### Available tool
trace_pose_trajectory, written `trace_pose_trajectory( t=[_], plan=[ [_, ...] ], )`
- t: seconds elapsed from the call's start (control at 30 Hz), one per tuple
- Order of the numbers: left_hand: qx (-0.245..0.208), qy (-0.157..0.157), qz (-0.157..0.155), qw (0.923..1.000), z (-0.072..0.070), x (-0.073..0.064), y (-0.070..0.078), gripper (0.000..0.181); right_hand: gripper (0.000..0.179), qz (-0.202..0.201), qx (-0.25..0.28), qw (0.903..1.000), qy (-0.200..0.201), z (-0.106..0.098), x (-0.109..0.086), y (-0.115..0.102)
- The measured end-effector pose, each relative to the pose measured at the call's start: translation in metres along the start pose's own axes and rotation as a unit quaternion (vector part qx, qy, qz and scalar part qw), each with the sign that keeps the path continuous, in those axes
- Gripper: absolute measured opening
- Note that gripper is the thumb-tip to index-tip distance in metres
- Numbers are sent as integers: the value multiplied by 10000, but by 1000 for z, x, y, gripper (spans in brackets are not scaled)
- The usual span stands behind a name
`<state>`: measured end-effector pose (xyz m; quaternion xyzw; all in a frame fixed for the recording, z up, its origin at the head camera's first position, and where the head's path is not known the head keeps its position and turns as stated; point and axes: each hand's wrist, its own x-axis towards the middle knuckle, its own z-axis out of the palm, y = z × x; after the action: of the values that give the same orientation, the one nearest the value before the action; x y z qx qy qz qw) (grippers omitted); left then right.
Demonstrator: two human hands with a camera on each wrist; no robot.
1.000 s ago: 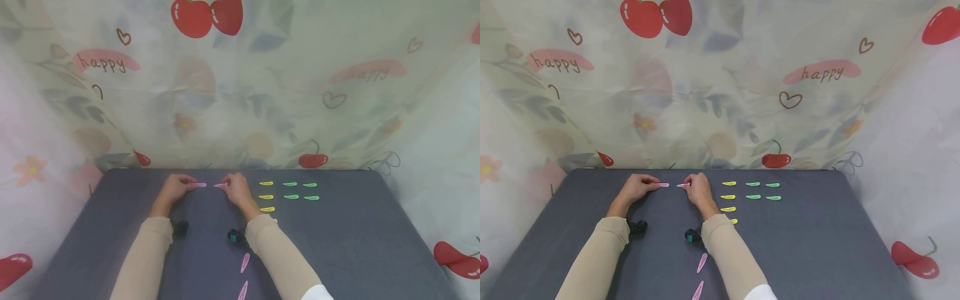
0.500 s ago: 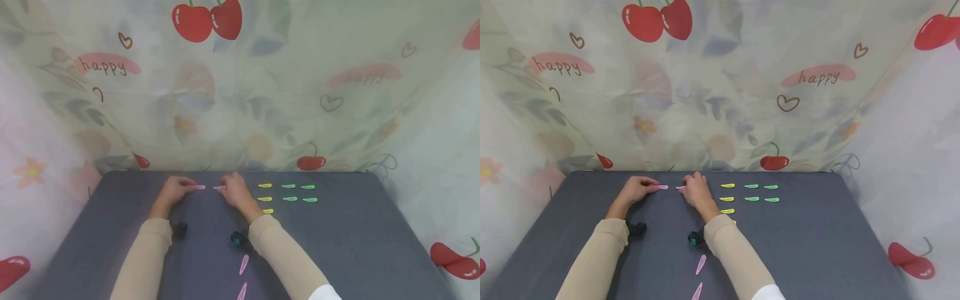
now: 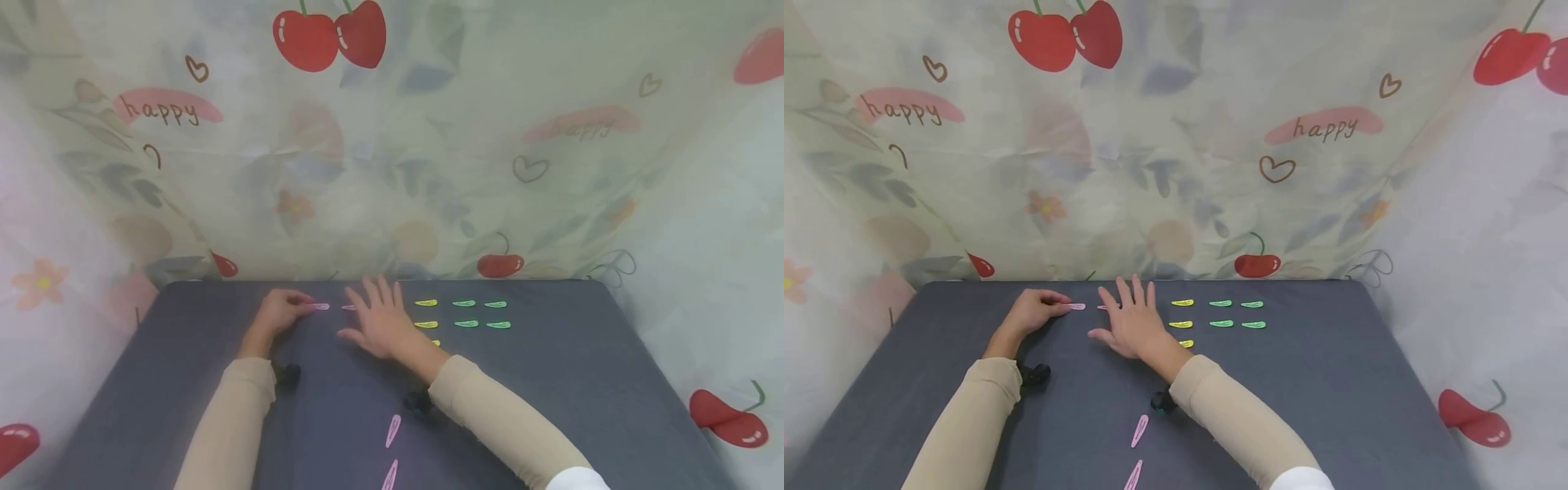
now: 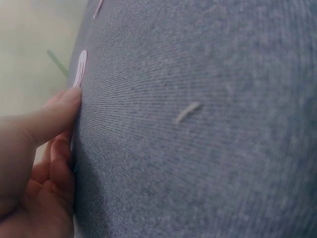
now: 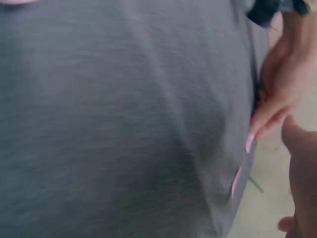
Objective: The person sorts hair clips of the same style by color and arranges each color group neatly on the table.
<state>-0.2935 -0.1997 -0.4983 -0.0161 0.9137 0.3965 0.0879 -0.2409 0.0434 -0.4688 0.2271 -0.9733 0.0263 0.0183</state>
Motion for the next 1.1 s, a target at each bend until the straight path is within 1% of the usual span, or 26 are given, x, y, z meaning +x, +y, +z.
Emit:
trace_pose_trajectory(
  t=[0.17, 0.33, 0.53, 0.67, 0.8, 0.9, 1.0, 1.1],
  plan=[
    [-11, -54, -86, 9999, 0, -1, 1, 32, 87, -467, -91, 9988, 146, 9, -21, 6],
    [-122, -115, -228, 9996, 1, -3, 2, 31, 86, -893, -135, 9957, 204, 15, -48, 11],
    [-129, -132, -190, 9996, 2, -3, 2, 30, 84, -1173, 78, 9929, 177, 12, -82, 15],
    [-164, -115, -251, 9995, 3, -3, 3, 31, 82, -1340, 286, 9903, 227, 11, -104, 18],
    [-202, -126, -231, 9994, 4, -3, 4, 31, 82, -1372, 515, 9887, 313, 12, -124, 22],
    [-183, -152, -174, 9996, 3, -4, 4, 31, 82, -1320, 833, 9873, 280, 15, -139, 22],
    [-88, -153, -119, 9998, 1, -6, 4, 32, 82, -1318, 1211, 9835, 256, 20, -152, 21],
    [-66, -169, -151, 9997, -1, -5, 3, 32, 79, -1354, 1497, 9789, 318, 25, -161, 20]
  ],
)
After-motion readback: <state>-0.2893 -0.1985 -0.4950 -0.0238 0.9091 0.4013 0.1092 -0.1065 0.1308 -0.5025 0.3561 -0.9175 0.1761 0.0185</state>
